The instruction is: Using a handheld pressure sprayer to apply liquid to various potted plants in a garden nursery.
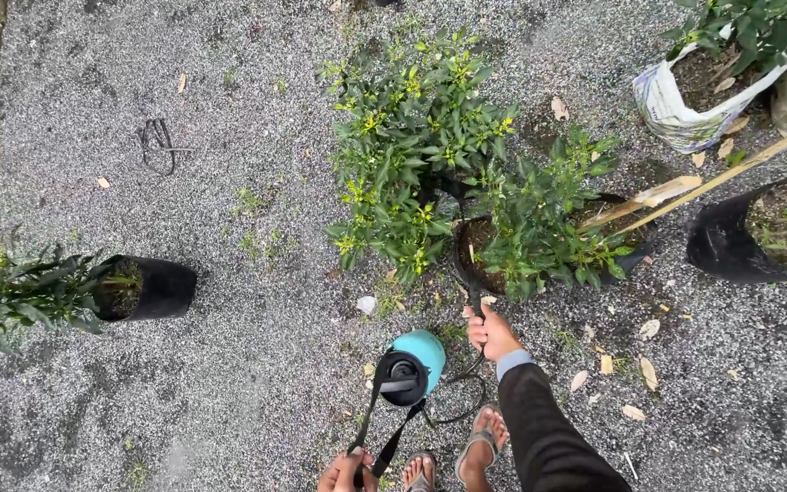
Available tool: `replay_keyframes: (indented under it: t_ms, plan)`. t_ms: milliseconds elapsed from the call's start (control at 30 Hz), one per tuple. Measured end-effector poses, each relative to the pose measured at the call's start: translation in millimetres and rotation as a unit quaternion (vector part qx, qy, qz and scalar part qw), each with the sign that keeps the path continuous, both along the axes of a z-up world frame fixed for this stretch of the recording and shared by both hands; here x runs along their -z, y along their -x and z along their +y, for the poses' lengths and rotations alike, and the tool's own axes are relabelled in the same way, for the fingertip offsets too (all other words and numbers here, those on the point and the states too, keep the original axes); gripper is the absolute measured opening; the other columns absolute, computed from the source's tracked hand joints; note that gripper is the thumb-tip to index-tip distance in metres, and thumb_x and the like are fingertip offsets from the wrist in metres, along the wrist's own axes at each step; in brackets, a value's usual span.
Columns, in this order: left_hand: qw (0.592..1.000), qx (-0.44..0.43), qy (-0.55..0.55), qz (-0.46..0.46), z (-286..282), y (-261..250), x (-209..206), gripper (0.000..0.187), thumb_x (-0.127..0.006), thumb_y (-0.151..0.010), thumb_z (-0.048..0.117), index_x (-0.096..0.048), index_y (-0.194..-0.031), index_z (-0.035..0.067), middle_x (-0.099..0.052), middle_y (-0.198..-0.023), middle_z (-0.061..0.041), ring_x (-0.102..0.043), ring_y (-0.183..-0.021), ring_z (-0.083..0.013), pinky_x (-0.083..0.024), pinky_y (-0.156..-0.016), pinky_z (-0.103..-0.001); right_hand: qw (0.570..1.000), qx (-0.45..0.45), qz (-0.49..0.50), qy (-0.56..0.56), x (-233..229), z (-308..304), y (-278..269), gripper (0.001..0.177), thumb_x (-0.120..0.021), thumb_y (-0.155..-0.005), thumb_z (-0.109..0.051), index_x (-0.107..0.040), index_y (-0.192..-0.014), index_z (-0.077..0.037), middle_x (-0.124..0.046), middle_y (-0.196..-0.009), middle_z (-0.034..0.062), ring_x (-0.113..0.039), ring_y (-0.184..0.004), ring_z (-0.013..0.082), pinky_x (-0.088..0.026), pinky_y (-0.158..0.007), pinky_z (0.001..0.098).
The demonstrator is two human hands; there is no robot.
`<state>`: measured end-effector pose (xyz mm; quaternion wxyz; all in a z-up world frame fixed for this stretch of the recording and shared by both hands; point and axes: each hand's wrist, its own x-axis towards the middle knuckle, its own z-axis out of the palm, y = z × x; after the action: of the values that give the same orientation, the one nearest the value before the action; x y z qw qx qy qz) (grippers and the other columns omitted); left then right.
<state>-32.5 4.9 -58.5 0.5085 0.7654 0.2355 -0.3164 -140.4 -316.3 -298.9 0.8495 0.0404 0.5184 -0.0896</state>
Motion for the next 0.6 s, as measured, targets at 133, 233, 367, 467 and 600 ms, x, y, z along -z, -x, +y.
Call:
replay_keyframes:
  t_ms: [133,233,367,467,600]
  plan:
    - [1.000,0.006,-0.007,-0.001,-18.0,8.7,-20.7,0.031,-0.073,-0.090,0.011,-0.074,-0.070,-0.012,-0.048,-0.039,-0.021,-0.041,-0.033,-0.0279,-0.030,-0.040,-0.033,0.992,0.065,-0.103,-0.044,3.3,-17.5,-21.4,0.042,-0.038,-0.111,-0.050,-0.057,-0.112,-0.013,-0.040,-0.060,-0.0099,-0.025,-0.042,0.0060,-0.019,-0.035,0.0230]
    - [0.999,0.021,0.030,-0.025,-16.2,12.8,-16.1,0.032,-0.071,-0.088,0.015,-0.070,-0.069,-0.010,-0.045,-0.037,-0.019,-0.036,-0.031,-0.0251,-0.024,-0.041,-0.032,0.993,0.046,-0.108,-0.004,-7.5,-19.4,-25.0,0.043,-0.037,-0.111,-0.053,-0.059,-0.105,-0.016,-0.036,-0.058,-0.0124,-0.024,-0.042,0.0039,-0.016,-0.035,0.0221]
    - [0.999,-0.007,0.036,-0.001,-18.6,15.8,-14.9,0.030,-0.071,-0.089,0.014,-0.072,-0.073,-0.012,-0.049,-0.041,-0.021,-0.041,-0.034,-0.0283,-0.029,-0.043,-0.033,0.992,0.023,-0.121,0.017,-17.8,8.2,4.2,0.043,-0.041,-0.110,-0.048,-0.060,-0.115,-0.009,-0.037,-0.058,-0.0114,-0.026,-0.041,0.0026,-0.018,-0.034,0.0215]
    - [0.999,-0.005,0.032,0.016,-19.0,13.5,-12.6,0.030,-0.070,-0.090,0.013,-0.072,-0.076,-0.013,-0.050,-0.042,-0.023,-0.042,-0.036,-0.0298,-0.030,-0.044,-0.033,0.998,0.012,-0.059,0.016,-41.0,42.6,37.3,0.044,-0.042,-0.110,-0.048,-0.062,-0.114,-0.009,-0.038,-0.058,-0.0107,-0.026,-0.042,0.0030,-0.018,-0.034,0.0223]
    - [0.997,0.011,0.070,0.037,-13.0,12.2,-0.5,0.030,-0.068,-0.091,0.010,-0.071,-0.076,-0.015,-0.050,-0.043,-0.025,-0.043,-0.038,-0.0309,-0.035,-0.054,-0.037,0.985,-0.033,0.092,0.145,-86.5,91.9,63.1,0.048,-0.048,-0.110,-0.039,-0.068,-0.121,0.003,-0.043,-0.063,-0.0013,-0.029,-0.044,0.0083,-0.021,-0.035,0.0252]
